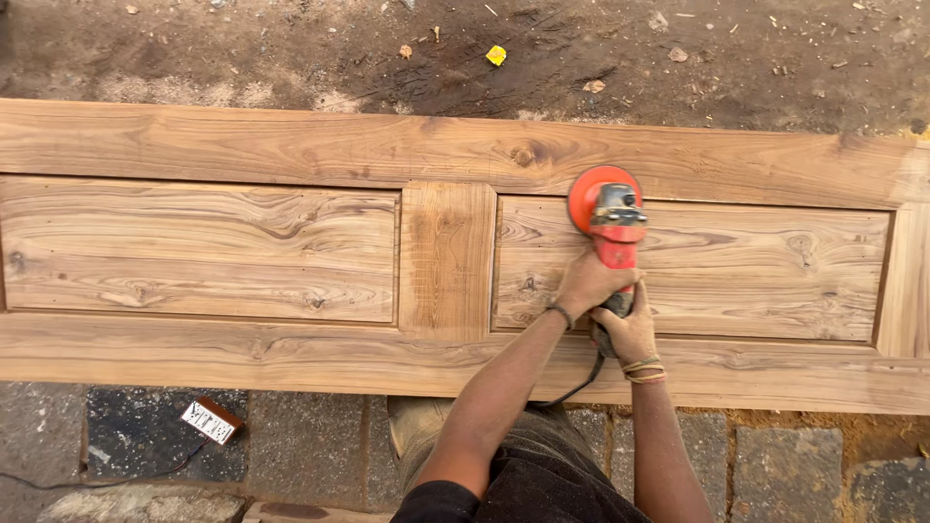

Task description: The person uses a handheld electric sander to smooth the surface of a wooden door panel. They move the sander across the flat and recessed areas of the panel, generating sawdust.

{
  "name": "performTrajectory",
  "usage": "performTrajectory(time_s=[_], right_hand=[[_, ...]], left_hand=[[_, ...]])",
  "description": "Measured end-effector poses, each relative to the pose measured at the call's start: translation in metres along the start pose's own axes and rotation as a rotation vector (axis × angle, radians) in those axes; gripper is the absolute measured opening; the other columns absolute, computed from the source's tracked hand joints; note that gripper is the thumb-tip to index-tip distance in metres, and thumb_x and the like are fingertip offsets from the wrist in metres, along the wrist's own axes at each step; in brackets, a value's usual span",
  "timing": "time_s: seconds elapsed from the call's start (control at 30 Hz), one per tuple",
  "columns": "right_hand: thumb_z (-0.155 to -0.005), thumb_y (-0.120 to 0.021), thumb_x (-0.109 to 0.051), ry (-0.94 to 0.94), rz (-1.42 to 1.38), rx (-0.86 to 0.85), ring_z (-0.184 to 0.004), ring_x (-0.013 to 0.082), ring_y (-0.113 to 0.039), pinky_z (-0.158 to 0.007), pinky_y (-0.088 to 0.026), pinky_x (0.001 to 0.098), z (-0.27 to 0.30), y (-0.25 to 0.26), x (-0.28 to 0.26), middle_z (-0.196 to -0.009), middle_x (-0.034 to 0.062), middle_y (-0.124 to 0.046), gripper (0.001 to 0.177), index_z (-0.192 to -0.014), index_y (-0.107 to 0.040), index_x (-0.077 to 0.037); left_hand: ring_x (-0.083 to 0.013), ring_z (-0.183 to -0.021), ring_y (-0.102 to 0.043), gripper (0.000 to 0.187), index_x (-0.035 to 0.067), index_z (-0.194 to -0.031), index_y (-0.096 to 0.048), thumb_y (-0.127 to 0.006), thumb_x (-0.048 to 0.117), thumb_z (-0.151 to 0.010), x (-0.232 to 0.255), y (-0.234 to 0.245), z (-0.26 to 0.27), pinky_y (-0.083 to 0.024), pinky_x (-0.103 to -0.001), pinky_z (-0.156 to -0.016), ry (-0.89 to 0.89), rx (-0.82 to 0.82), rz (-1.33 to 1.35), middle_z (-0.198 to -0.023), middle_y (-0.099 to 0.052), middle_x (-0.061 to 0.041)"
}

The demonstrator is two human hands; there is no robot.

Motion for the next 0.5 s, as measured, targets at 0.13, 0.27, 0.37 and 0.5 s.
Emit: performTrajectory(time_s=[0.13,0.27,0.37,0.5], right_hand=[[-0.08,-0.069,0.001,0.219,-0.116,0.018,-0.09,0.0189,-0.07,-0.07,-0.063,0.034,-0.003,0.024,0.0,-0.113,0.0115,-0.064,0.074,-0.148,-0.041,-0.004],[-0.078,-0.068,0.0,0.153,-0.156,-0.003,-0.089,0.0195,-0.07,-0.071,-0.063,0.0357,0.003,0.008,0.003,-0.113,0.0107,-0.064,0.076,-0.148,-0.039,-0.007],[-0.074,-0.069,-0.001,0.133,-0.055,0.007,-0.082,0.0202,-0.067,-0.066,-0.058,0.0368,0.007,-0.024,-0.002,-0.105,0.0103,-0.065,0.076,-0.145,-0.042,-0.005],[-0.071,-0.075,-0.008,0.079,0.096,-0.052,-0.076,0.0206,-0.063,-0.065,-0.054,0.037,0.015,-0.098,-0.003,-0.095,0.0122,-0.066,0.076,-0.142,-0.046,-0.005]], left_hand=[[-0.0352,-0.105,-0.072,0.072,0.004,-0.117,-0.068,-0.08,0.055,-0.067,0.001,-0.038,-0.013,-0.058,-0.043,-0.089,0.032,-0.079,-0.074,-0.115,-0.07,-0.022],[-0.0364,-0.105,-0.071,0.078,0.001,-0.117,-0.065,-0.083,0.056,-0.066,-0.011,-0.023,-0.01,-0.058,-0.042,-0.091,0.074,-0.07,-0.12,-0.113,-0.071,-0.024],[-0.0359,-0.102,-0.073,0.075,0.003,-0.117,-0.067,-0.08,0.055,-0.064,-0.017,0.017,-0.002,-0.058,-0.044,-0.088,0.094,-0.015,-0.103,-0.111,-0.073,-0.023],[-0.0337,-0.092,-0.076,0.07,0.004,-0.111,-0.067,-0.079,0.053,-0.062,-0.041,0.112,0.027,-0.06,-0.043,-0.08,0.105,0.103,0.052,-0.099,-0.076,-0.019]])
Point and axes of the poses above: each hand's wrist, its own z-axis away from the middle knuckle, its own y-axis out of the back of the hand, x = y × z, the point moved 7 cm from there along -z, towards the middle knuckle
